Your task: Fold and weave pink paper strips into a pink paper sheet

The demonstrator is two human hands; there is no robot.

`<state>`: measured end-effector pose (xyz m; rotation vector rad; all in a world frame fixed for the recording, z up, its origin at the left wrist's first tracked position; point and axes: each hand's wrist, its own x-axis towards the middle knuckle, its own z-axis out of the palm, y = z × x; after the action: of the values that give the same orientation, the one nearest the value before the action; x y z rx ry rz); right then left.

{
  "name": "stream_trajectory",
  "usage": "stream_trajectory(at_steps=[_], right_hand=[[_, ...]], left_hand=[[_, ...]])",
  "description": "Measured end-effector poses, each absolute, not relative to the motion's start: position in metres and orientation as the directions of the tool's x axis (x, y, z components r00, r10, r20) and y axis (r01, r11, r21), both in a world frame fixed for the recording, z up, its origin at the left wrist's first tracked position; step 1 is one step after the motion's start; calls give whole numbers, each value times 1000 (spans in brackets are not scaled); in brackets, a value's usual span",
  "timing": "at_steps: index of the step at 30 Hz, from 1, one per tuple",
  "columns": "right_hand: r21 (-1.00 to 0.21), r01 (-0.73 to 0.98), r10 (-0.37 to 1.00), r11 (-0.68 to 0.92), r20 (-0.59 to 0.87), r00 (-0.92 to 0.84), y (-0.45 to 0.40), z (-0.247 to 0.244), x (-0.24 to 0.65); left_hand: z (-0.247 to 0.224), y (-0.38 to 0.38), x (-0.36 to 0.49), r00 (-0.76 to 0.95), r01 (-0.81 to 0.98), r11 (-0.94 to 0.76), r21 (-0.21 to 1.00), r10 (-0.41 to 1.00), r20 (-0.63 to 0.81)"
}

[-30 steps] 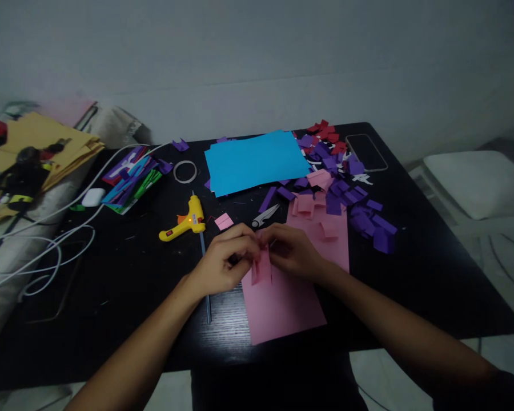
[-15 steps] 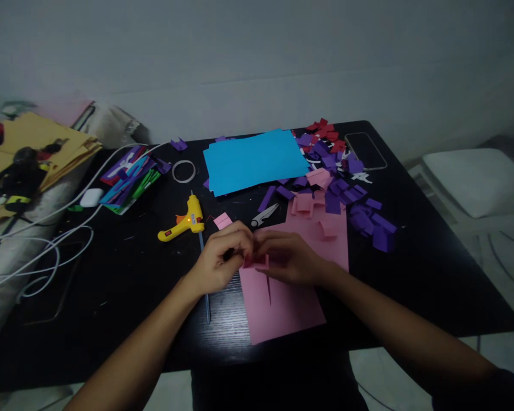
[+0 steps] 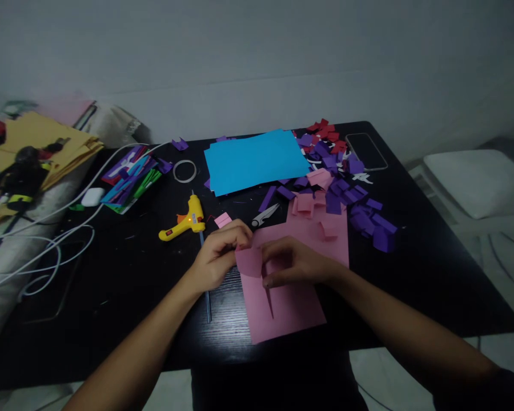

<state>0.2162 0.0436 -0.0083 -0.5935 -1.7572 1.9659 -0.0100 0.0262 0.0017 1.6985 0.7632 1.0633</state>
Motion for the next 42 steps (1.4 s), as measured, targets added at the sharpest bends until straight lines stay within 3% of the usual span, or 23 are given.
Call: stream_trajectory(at_steps=[7, 10, 13, 16, 19, 31, 36, 42], right_hand=[[-985, -49, 564, -164, -53, -824, 44, -9, 217], [-987, -86, 657, -139, -26, -754, 44, -8, 217], [-985, -174, 796, -15, 93, -598, 44, -8, 217], [-966, -202, 860, 161, 238, -451, 44, -10, 217], [-951, -176, 857, 253, 305, -415, 44, -15, 217], [-947, -147, 827, 285, 321, -461, 44, -31, 214], [-915, -7, 845, 404, 377, -380, 45, -34, 210], [-777, 150, 773, 611, 546, -323, 43, -31, 206]], left_hand=[[3, 25, -7, 370, 49, -314, 948, 888, 275], [0, 25, -3, 224, 62, -224, 973, 953, 206], [-5, 26, 0, 123, 33, -98, 995, 988, 93], [-10, 26, 1, 157, 52, -38, 998, 987, 30], [-14, 26, 2, 223, 65, -47, 997, 974, 32], [-20, 17, 10, 258, 254, -140, 957, 963, 72], [-17, 15, 10, 284, 230, -146, 962, 956, 77], [-16, 14, 5, 303, 276, -156, 948, 950, 68]])
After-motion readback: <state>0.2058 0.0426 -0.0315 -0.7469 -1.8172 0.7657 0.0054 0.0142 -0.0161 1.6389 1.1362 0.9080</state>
